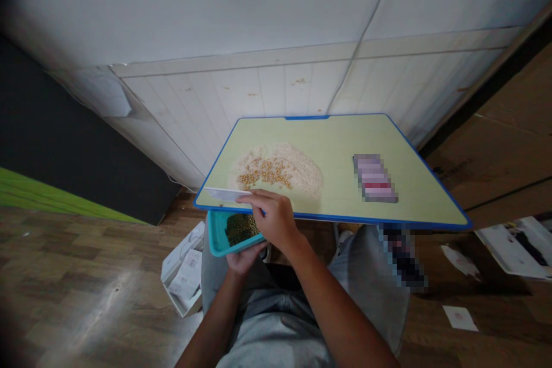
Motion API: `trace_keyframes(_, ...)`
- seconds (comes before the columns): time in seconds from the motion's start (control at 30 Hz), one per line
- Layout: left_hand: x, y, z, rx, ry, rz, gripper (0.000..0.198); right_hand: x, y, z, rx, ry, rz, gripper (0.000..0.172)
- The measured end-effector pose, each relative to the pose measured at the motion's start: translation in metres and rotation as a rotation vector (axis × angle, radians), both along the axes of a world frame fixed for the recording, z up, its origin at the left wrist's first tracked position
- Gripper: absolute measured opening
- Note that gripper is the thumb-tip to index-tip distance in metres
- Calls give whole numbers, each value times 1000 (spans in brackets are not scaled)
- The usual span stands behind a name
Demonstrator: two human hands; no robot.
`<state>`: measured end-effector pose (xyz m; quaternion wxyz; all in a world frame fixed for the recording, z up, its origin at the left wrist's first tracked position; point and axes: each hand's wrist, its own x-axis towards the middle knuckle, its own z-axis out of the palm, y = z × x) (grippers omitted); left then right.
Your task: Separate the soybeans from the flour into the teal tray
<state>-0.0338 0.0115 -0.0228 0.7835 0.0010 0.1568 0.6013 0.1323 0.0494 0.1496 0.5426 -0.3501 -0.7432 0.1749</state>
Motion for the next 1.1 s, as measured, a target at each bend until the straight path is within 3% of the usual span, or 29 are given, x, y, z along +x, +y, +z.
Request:
trace_keyframes(0.33,-8,1,-21,117,-23,-50,55,-9,1,-1,7,-1,15,45)
trace_keyframes(0.67,-11,1,-29,224,-74,-58,54,-9,0,-1,29,-9,53,50)
trace_keyframes(0.87,-10,-1,-31,147,-36,-21,53,-10,0,-2,29,10,53,52)
trace_keyframes(1.1,-12,3,-33,326,-134,-111,55,-4,-6,-1,26,39,59,49)
